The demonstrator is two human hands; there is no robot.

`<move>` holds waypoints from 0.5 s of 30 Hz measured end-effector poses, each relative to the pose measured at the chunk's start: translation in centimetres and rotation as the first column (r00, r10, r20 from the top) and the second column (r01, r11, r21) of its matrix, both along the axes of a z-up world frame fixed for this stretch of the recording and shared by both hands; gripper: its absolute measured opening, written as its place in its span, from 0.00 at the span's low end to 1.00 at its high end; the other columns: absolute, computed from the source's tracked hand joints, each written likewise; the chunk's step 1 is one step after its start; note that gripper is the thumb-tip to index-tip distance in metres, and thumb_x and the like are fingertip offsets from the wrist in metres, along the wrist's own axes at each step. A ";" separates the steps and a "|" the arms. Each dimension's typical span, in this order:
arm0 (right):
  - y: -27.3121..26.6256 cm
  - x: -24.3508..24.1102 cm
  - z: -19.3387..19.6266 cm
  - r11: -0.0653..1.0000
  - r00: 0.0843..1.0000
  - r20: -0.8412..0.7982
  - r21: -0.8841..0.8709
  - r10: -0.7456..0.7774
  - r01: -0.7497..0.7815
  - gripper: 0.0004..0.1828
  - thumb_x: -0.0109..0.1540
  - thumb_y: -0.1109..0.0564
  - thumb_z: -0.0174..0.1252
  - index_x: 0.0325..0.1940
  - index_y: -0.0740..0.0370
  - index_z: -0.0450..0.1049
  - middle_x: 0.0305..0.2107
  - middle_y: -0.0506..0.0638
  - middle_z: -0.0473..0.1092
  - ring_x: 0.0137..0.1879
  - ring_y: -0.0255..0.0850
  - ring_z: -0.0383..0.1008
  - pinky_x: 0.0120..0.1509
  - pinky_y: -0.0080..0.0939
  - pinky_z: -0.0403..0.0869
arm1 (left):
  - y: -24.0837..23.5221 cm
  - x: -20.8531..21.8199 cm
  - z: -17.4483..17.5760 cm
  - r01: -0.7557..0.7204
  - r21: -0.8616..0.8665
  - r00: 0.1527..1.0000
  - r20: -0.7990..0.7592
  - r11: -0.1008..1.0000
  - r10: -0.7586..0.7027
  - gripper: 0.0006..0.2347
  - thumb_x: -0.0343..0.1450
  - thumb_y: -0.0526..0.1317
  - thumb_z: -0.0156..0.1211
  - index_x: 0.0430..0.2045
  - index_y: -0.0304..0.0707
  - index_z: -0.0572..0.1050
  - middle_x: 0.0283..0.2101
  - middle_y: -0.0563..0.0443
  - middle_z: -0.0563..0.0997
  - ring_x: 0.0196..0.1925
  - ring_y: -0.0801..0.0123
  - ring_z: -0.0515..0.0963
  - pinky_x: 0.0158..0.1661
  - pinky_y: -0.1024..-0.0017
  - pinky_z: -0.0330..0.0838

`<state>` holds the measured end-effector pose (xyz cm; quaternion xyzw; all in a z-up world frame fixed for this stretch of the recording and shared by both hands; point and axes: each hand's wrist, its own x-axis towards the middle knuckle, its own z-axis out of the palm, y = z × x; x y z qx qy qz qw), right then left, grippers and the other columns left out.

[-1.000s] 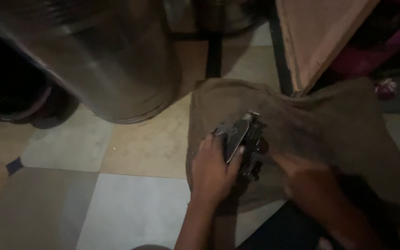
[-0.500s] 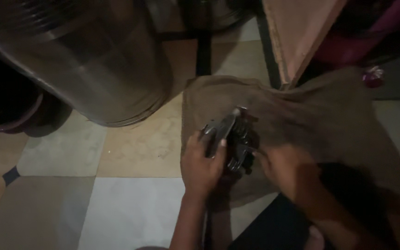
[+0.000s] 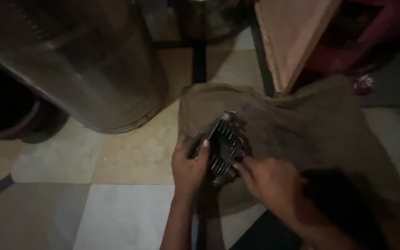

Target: The person is cleaning a small engine part using a knife and a cloth. They scrape and wipe various surfaces of the engine part, turning it over to access different sides.

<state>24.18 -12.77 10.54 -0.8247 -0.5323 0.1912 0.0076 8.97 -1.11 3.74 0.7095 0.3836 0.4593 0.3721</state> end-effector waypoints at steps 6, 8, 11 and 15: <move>0.0 0.3 0.2 0.990 0.992 -0.065 -0.099 -0.106 0.099 0.17 0.68 0.40 0.47 0.41 0.49 0.77 0.24 0.48 0.76 0.27 0.39 0.77 0.37 0.41 0.77 | -0.2 0.0 -0.9 -0.045 -0.137 0.997 -0.065 0.990 0.037 0.15 0.66 0.43 0.66 0.40 0.29 0.81 0.39 0.38 0.82 0.42 0.53 0.84 0.45 0.65 0.76; 0.1 0.7 0.5 0.989 0.999 0.035 -0.142 -0.025 0.029 0.19 0.68 0.38 0.46 0.41 0.48 0.77 0.25 0.47 0.75 0.29 0.38 0.77 0.40 0.39 0.77 | -0.4 0.4 -1.0 -0.037 -0.112 0.997 -0.068 0.993 0.030 0.16 0.66 0.43 0.67 0.41 0.29 0.82 0.40 0.38 0.82 0.45 0.52 0.83 0.48 0.64 0.75; 0.4 0.8 0.9 0.923 0.991 -0.026 -0.369 -0.131 0.113 0.19 0.71 0.37 0.45 0.44 0.48 0.76 0.31 0.47 0.76 0.35 0.37 0.77 0.46 0.40 0.76 | -1.4 0.5 -1.1 -0.116 0.042 0.985 -0.125 0.992 0.120 0.19 0.65 0.46 0.71 0.41 0.27 0.81 0.49 0.34 0.79 0.52 0.46 0.80 0.52 0.60 0.73; 1.3 1.7 1.0 0.864 0.988 0.148 -0.491 -0.044 0.112 0.14 0.71 0.44 0.48 0.45 0.50 0.77 0.35 0.46 0.76 0.40 0.36 0.78 0.49 0.40 0.76 | -2.2 0.5 -1.2 -0.050 -0.059 0.965 -0.260 0.997 0.033 0.21 0.64 0.51 0.68 0.43 0.35 0.83 0.51 0.39 0.81 0.54 0.50 0.81 0.53 0.60 0.74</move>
